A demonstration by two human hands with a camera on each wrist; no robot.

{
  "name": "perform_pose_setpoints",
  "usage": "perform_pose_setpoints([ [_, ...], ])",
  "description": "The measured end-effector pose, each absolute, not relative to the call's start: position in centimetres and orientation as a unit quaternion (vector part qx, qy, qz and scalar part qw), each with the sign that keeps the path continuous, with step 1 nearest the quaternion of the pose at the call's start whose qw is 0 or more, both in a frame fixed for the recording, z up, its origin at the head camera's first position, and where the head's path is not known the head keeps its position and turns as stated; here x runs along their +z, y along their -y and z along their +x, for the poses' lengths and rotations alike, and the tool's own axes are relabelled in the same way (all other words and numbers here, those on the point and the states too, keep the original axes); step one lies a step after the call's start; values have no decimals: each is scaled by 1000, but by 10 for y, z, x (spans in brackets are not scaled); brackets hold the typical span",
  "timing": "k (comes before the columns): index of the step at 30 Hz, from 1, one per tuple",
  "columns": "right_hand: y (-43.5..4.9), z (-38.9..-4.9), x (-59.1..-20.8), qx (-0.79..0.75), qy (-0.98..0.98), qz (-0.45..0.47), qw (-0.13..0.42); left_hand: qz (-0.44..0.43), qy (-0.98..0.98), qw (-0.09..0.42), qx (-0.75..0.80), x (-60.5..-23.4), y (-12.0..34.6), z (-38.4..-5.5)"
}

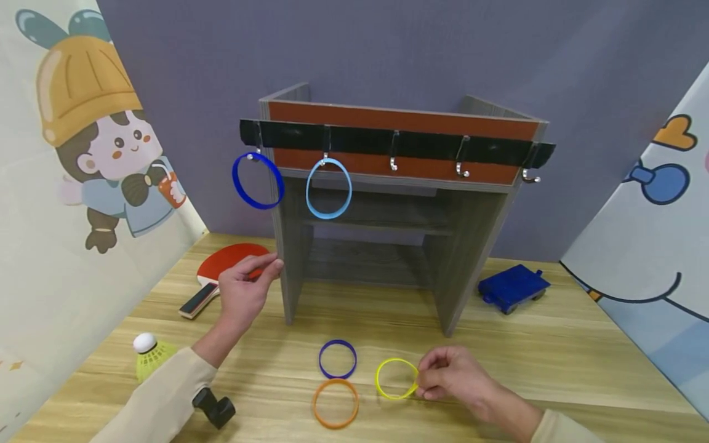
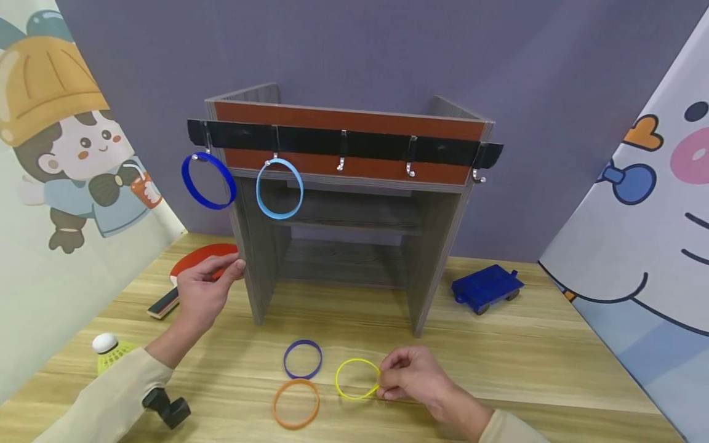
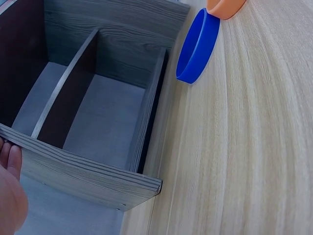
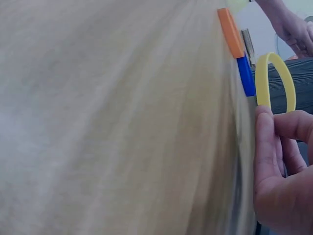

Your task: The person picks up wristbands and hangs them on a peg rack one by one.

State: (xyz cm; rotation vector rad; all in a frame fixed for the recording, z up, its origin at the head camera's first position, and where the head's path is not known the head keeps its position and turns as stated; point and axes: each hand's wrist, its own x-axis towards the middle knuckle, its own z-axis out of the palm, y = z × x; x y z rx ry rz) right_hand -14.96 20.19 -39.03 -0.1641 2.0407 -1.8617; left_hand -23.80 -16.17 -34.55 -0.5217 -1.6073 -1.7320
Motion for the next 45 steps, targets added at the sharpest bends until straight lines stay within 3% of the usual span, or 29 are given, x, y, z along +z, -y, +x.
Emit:
perform_pose_setpoints([
  [24, -195, -160, -351, -767, -639, -18, 50, -202, 624, 351, -669, -346, 161, -238],
  [45, -175, -169, -297, -813, -580, -35, -18, -200, 626, 351, -667, -347, 162, -239],
])
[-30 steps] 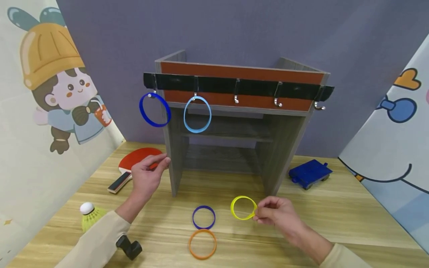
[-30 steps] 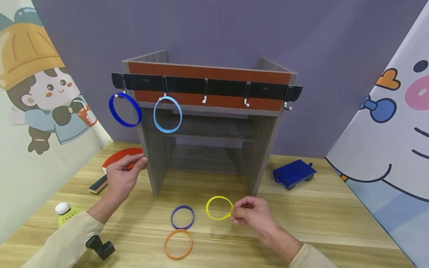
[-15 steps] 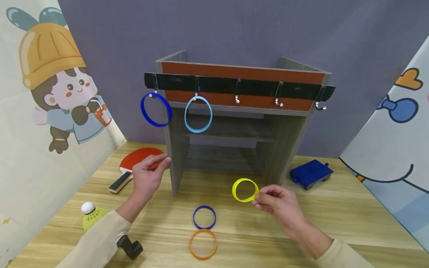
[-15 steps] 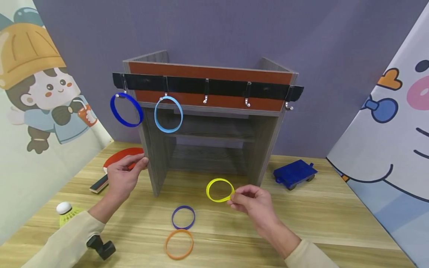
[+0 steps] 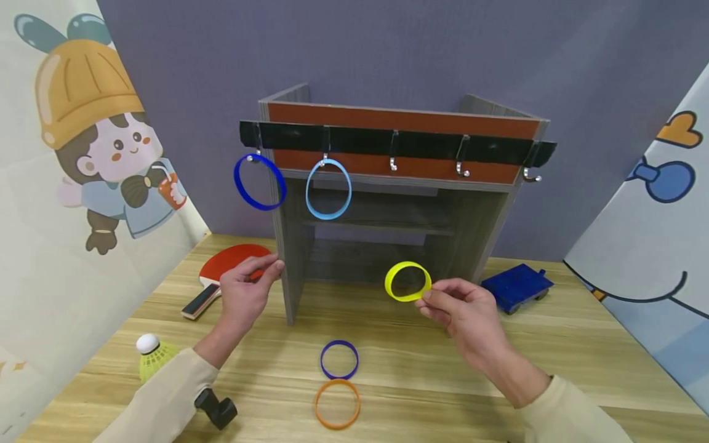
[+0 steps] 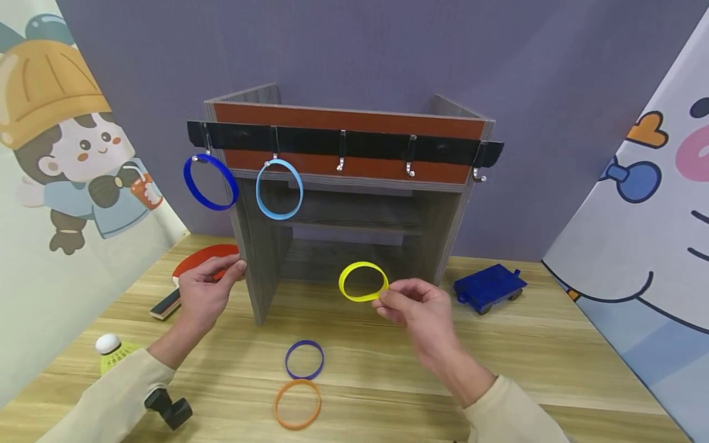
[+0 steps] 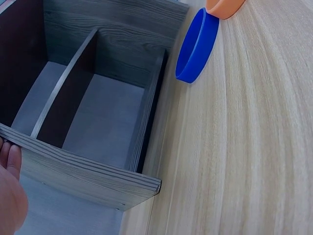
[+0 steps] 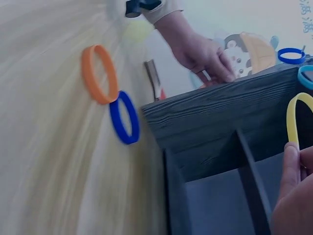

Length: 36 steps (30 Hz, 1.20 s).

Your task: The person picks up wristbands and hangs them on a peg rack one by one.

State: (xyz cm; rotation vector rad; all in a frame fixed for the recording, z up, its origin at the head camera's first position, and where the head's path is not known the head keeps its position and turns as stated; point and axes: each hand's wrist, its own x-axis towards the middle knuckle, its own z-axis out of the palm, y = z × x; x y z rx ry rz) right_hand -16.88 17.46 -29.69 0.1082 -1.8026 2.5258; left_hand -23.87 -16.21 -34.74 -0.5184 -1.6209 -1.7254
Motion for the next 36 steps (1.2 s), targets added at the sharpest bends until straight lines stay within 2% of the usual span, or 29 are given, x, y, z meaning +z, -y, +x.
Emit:
perform_pose_setpoints([
  [12, -164, -172, -270, 831, 548, 70, 59, -201, 627, 352, -666, -347, 161, -239],
  [24, -151, -175, -238, 823, 557, 66, 96, -211, 621, 357, -665, -346, 161, -239],
  [36, -134, -181, -206, 792, 581, 38, 182, -212, 634, 343, -659, -331, 156, -223],
])
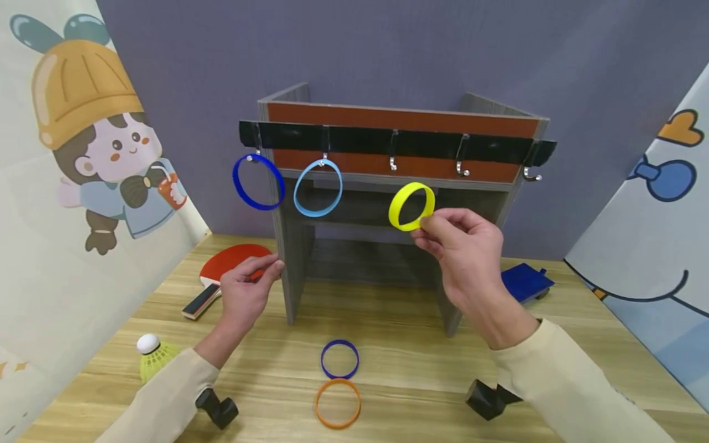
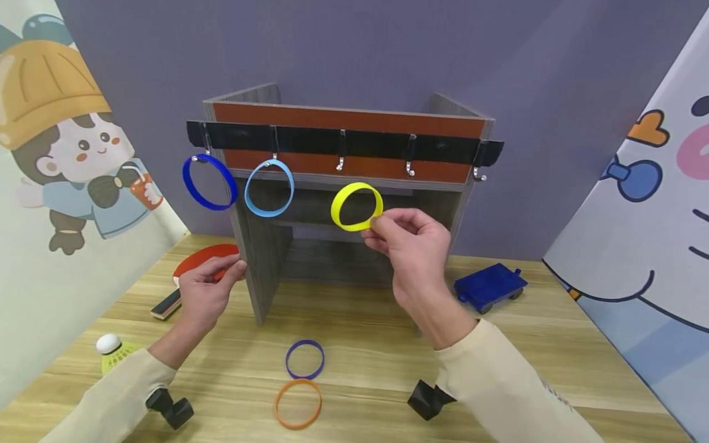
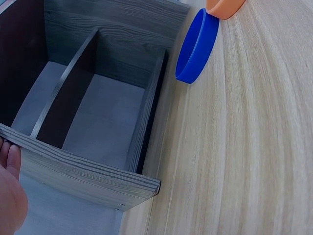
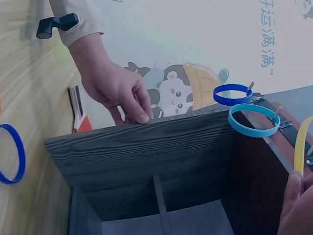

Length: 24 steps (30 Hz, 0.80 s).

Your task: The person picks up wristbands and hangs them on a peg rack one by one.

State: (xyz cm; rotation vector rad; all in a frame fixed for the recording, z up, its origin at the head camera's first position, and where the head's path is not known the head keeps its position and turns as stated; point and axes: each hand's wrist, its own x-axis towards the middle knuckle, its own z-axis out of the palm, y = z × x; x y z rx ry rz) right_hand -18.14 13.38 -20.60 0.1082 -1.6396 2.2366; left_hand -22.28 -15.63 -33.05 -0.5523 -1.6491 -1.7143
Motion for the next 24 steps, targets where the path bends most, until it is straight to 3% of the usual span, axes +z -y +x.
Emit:
perform_pose_setpoints([
  [11, -122, -191, -189, 779, 587, 38, 220, -209, 621, 351, -669, -348, 162, -240],
  [24, -114, -194, -181, 787, 573, 48, 222, -202, 637, 347, -658, -338, 158, -230],
])
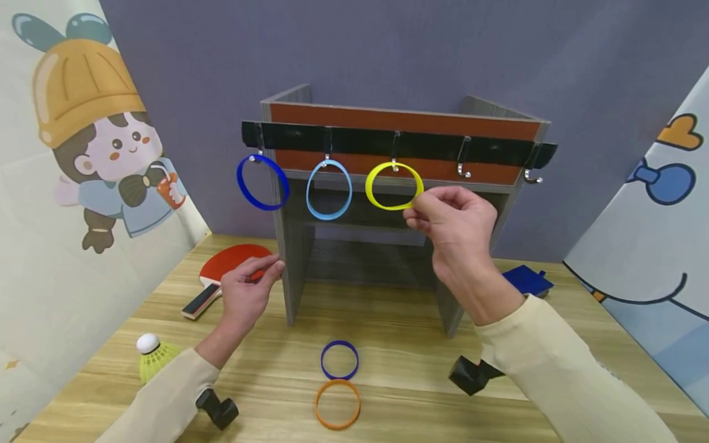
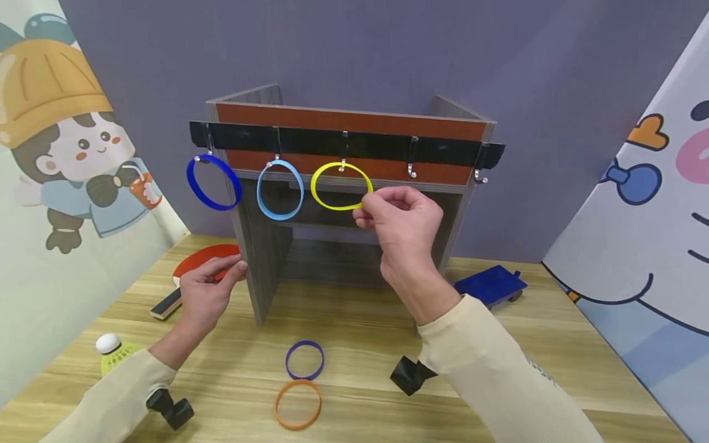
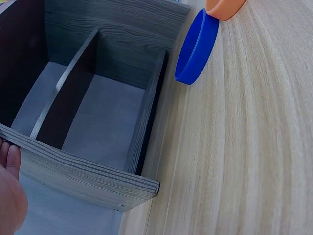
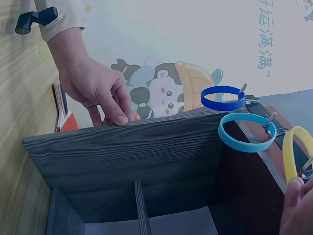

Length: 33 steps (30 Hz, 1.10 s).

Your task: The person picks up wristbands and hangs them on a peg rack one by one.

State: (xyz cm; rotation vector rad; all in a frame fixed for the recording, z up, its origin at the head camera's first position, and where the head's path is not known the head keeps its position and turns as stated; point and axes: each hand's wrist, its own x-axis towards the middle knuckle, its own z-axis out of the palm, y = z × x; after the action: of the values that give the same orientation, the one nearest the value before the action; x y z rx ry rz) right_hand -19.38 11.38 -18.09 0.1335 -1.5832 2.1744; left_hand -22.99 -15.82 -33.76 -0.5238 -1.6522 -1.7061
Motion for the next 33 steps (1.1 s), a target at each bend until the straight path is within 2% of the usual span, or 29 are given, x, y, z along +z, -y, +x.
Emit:
perform_pose_setpoints([
  [11, -116, -194, -183, 779, 584, 40, 227, -218, 608, 361, -672, -348, 159, -239],
  [33, -120, -195, -196, 789, 583, 26, 193, -211, 611, 356, -675, -347, 159, -236],
])
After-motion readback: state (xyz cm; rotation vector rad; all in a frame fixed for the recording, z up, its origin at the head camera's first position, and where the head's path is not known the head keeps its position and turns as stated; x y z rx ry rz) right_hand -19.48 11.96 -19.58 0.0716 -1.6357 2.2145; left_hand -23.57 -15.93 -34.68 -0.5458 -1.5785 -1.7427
